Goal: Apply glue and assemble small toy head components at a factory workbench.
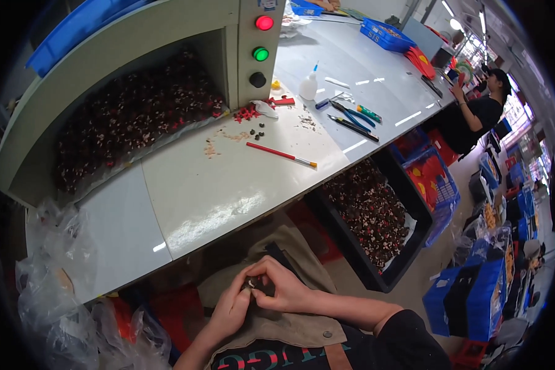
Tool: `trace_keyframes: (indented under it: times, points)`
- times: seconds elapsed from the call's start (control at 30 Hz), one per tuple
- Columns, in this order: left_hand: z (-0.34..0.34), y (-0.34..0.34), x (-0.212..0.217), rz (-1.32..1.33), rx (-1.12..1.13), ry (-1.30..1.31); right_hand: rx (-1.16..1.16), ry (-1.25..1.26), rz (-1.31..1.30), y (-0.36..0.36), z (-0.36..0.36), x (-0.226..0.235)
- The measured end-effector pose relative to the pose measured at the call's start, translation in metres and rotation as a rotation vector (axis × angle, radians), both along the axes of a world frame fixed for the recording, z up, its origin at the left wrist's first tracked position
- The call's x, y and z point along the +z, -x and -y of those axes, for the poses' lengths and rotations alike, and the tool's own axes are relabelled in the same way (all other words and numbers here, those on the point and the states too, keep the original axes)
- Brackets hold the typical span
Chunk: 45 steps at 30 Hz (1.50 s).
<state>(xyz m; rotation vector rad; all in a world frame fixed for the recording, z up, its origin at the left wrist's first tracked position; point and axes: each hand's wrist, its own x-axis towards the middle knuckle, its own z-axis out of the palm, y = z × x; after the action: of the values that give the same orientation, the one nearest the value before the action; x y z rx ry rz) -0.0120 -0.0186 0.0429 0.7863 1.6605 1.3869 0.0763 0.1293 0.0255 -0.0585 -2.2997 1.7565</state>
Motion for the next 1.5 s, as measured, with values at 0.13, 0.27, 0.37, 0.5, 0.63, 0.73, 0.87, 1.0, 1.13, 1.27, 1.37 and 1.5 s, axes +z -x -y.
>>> trace_keyframes:
  times: [0.13,0.27,0.37,0.5,0.63,0.73,0.87,1.0,1.13,1.27,1.37,1.5]
  points:
    - [0.003,0.000,-0.010,0.014,-0.001,-0.017,-0.011,-0.003,-0.015,0.001,0.002,-0.001]
    - [0.004,0.000,-0.010,-0.007,0.000,-0.039,-0.007,0.002,-0.001,0.001,0.002,-0.003]
    - [0.004,0.001,-0.009,0.015,-0.009,-0.024,-0.011,-0.002,-0.014,0.001,0.003,-0.003]
    - [0.002,0.001,-0.005,-0.009,-0.008,-0.032,-0.015,0.012,-0.012,0.001,0.003,-0.006]
    - [0.002,0.001,-0.005,-0.010,-0.005,-0.014,-0.016,0.018,-0.010,0.001,0.003,-0.007]
    - [0.003,0.001,-0.008,-0.014,-0.007,-0.014,-0.022,0.023,-0.010,0.001,0.003,-0.006]
    - [0.003,0.001,-0.004,-0.033,-0.009,-0.011,-0.016,0.030,-0.009,0.001,0.003,-0.006]
    - [0.003,-0.001,-0.004,-0.012,0.000,0.000,-0.019,0.022,-0.006,0.000,0.004,-0.007]
    - [0.004,0.000,0.001,0.055,-0.010,0.014,-0.015,0.012,-0.014,0.000,0.005,-0.006]
    - [0.007,0.004,0.001,0.076,-0.011,0.024,-0.013,0.035,0.009,0.004,0.009,-0.005]
    - [0.006,0.004,0.004,0.088,-0.009,0.007,-0.028,0.005,-0.030,0.005,0.008,-0.001]
    - [-0.002,0.003,0.010,0.022,-0.068,0.036,-0.059,0.011,-0.025,-0.002,0.004,0.000]
